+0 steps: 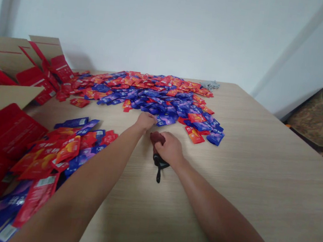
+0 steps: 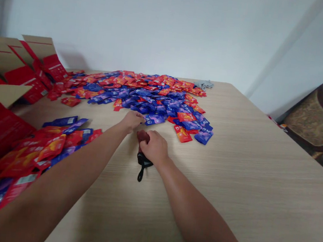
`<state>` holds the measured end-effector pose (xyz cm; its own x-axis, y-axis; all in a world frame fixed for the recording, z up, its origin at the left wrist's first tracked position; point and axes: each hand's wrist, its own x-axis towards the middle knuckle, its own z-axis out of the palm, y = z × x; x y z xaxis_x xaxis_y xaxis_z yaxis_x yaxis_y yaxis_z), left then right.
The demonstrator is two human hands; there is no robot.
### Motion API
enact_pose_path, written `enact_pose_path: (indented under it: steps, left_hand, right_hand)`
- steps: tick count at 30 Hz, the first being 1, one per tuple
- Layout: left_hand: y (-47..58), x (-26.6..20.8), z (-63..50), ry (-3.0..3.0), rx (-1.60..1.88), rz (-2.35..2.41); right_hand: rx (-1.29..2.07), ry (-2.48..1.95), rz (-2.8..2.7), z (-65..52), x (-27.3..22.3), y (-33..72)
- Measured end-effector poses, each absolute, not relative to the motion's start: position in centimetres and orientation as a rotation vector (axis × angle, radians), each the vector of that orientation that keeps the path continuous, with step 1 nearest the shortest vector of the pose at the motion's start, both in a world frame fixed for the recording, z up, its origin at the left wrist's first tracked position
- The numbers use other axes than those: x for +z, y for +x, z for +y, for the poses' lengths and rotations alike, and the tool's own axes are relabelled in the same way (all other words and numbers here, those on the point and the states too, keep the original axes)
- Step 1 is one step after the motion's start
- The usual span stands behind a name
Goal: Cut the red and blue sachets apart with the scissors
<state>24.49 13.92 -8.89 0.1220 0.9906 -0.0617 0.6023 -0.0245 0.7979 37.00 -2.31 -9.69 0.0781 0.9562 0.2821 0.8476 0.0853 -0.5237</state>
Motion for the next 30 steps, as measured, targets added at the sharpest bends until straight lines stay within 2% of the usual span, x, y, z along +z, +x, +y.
enact_pose_path:
  steps: [6,12,15,18,21,25,30]
  left_hand:
    - [18.6,-7.6,9.3,1.526,0.938,1.700]
    - [13.2,-4.8,3.8,1.422,1.121,1.527]
    - [10.9,-3.4,1.0,1.382,1.034,1.306]
    - [9.8,-2.8,-1.0,1.469,0.777,1.072]
    - [10.6,-3.9,-1.4,1.556,0.597,0.897]
    - [14.2,-7.5,-0.6,1.724,0.601,0.959]
    - [16.8,-9.3,-1.2,2.000,0.898,1.276]
  right_hand:
    - [0.220,-1.757,-1.797,-2.4,-9.7,37.2]
    - [0.267,-1.731,-1.771,-2.4,-9.7,37.7]
    - [0.314,-1.736,-1.718,-2.3,-10.0,38.0]
    - [0.358,-1.711,-1.667,-2.1,-10.2,38.2]
    - [0.371,-1.711,-1.648,-2.1,-10.3,38.4]
    - [0.352,-1.725,-1.692,-2.4,-10.4,38.7]
    - [0.336,-1.625,-1.678,-3.1,-10.9,39.0]
